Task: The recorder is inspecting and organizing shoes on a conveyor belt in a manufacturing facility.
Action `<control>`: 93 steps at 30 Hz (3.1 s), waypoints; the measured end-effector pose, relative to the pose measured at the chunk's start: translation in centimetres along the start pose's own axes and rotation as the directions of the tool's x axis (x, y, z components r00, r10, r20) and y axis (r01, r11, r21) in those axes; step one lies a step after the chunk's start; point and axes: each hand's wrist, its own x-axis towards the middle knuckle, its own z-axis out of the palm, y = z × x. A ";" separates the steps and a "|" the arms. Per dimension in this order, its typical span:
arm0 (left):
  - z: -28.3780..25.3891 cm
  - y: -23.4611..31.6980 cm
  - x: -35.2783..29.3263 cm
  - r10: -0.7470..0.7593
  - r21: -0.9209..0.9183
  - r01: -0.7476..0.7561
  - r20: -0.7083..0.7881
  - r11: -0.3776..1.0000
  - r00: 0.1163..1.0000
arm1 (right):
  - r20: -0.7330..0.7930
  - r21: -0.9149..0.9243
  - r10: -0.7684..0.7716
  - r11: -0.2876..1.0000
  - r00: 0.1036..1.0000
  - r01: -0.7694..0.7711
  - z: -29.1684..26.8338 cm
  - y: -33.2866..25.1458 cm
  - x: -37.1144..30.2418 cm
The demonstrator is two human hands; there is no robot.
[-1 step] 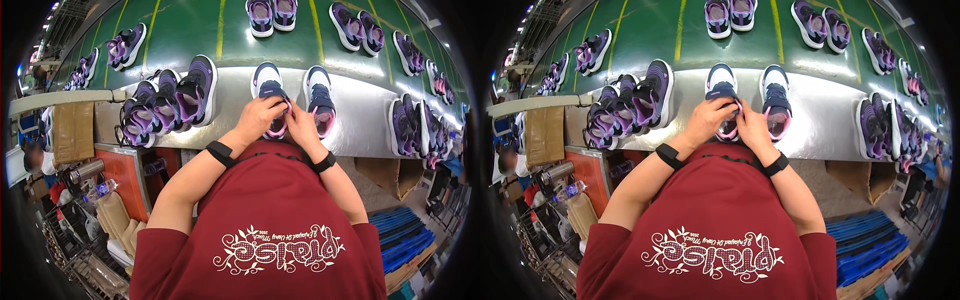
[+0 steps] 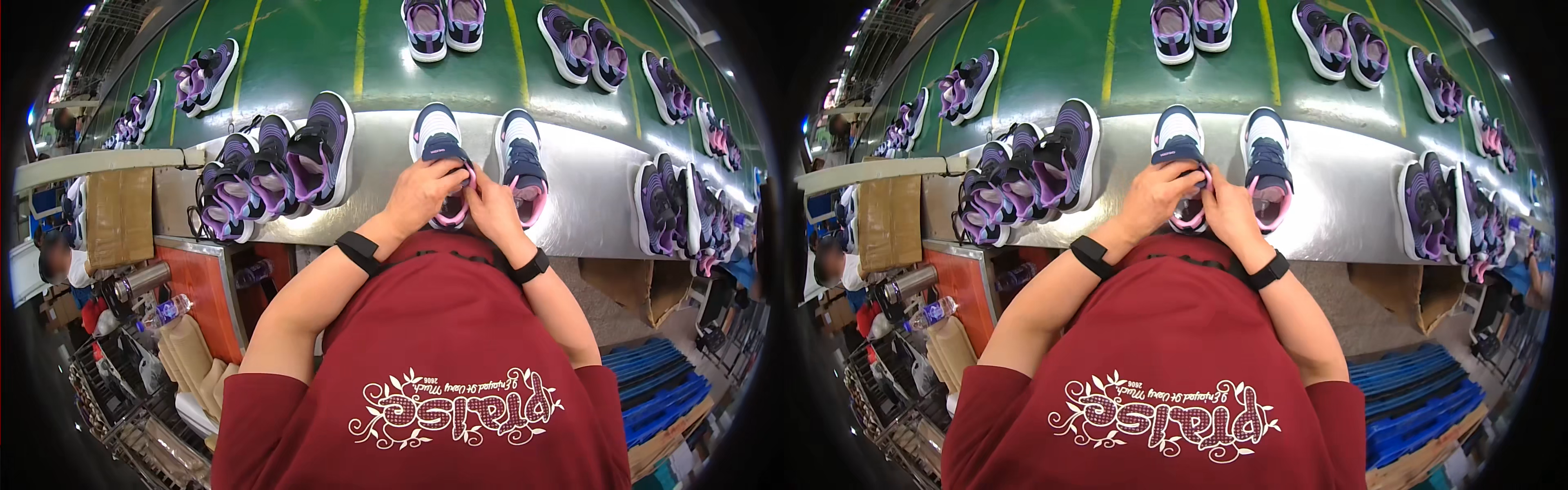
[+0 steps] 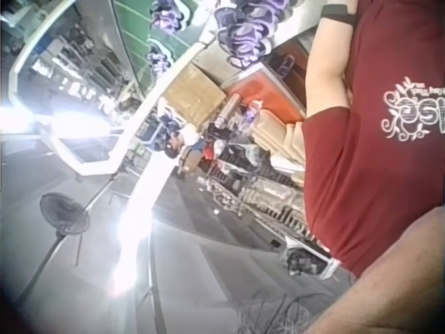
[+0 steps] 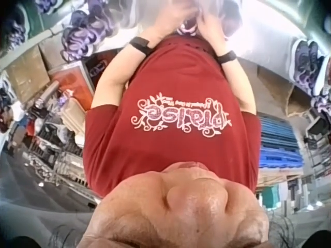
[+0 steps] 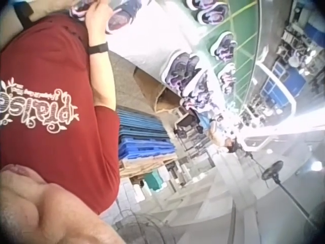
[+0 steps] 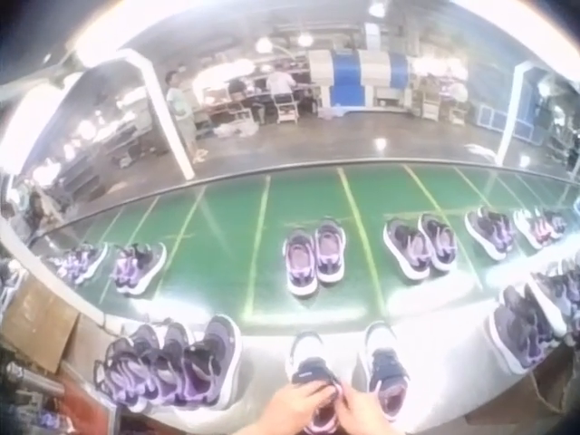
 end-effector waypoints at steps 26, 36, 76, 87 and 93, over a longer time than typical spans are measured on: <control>-4.8 -1.0 0.7 -0.684 -0.180 0.719 0.221 0.671 0.695 | 0.264 -0.378 -0.304 0.840 0.915 0.388 3.2 -3.6 -0.5; -3.1 -1.7 1.1 -0.620 -0.579 0.754 0.478 0.310 0.622 | 0.223 -0.122 -0.122 0.981 0.967 0.152 1.8 -1.6 -1.8; -0.4 1.9 -2.7 -0.702 -0.401 0.730 0.246 0.554 0.668 | 0.259 0.142 -0.093 0.988 0.962 0.057 0.8 0.8 -1.5; -1.0 0.0 -0.8 -0.714 -0.506 0.810 0.446 0.297 0.540 | 0.256 -0.051 -0.201 0.974 0.946 0.220 1.8 -0.4 -0.8; -2.4 -0.7 0.4 -0.588 -0.324 0.681 0.346 0.657 0.732 | 0.276 0.049 -0.098 0.995 0.956 0.088 1.0 -0.8 -0.6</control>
